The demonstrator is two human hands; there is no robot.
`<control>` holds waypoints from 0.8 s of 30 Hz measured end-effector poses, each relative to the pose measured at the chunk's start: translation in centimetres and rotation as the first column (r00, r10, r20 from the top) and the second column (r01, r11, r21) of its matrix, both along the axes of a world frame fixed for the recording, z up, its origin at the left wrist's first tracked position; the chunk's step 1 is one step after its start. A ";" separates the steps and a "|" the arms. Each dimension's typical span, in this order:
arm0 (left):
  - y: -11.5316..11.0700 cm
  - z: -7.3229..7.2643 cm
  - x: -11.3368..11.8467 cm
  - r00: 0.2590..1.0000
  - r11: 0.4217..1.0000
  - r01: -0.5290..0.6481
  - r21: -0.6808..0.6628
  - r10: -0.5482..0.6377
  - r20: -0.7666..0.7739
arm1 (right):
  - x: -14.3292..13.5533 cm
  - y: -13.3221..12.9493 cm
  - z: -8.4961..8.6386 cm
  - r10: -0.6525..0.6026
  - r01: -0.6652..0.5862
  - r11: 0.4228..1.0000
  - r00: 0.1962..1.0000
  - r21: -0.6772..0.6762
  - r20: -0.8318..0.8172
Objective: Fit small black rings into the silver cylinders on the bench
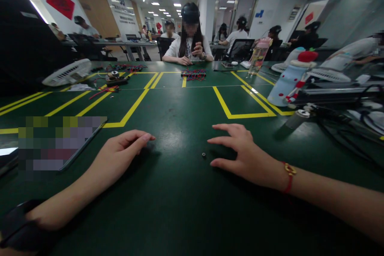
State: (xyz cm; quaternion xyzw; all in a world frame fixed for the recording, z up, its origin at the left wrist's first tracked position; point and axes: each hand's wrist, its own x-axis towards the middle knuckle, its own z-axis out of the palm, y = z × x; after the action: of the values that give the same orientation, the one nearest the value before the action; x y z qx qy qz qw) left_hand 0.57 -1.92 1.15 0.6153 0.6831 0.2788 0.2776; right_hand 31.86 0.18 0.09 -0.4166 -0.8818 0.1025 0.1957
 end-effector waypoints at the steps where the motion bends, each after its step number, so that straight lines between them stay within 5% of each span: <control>1: -0.1 0.2 0.1 1.000 1.000 0.012 -0.004 -0.012 -0.005 | -1.2 0.0 -0.1 0.020 -0.020 0.999 1.000 -0.043 -0.016; 4: -0.2 0.6 0.2 0.999 0.999 0.034 -0.016 -0.035 -0.018 | -1.8 0.6 0.0 0.011 -0.014 0.998 0.999 -0.059 -0.045; 8: 0.0 0.6 0.4 0.999 0.999 0.034 -0.014 -0.034 -0.021 | 3.4 2.1 1.5 -0.150 0.166 0.973 0.983 0.163 -0.105; 13: 0.0 0.5 0.6 0.999 1.000 0.021 -0.005 -0.021 -0.032 | 13.4 4.1 3.4 -0.526 0.501 0.722 0.845 0.477 -0.090; 18: -0.1 0.2 0.3 0.999 1.000 0.022 0.010 -0.022 -0.037 | 18.9 4.8 4.0 -0.790 0.771 0.612 0.604 0.176 0.103; 24: -0.2 0.3 0.2 1.000 1.000 0.018 -0.001 -0.018 -0.019 | 19.3 4.7 4.2 -0.828 0.820 0.561 0.554 0.116 0.088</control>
State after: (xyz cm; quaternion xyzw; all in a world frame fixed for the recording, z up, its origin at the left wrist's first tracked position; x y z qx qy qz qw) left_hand 0.76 -2.09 1.45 0.6239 0.6803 0.2702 0.2736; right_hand 51.13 4.85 4.29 -0.7802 -0.5980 -0.0561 0.1745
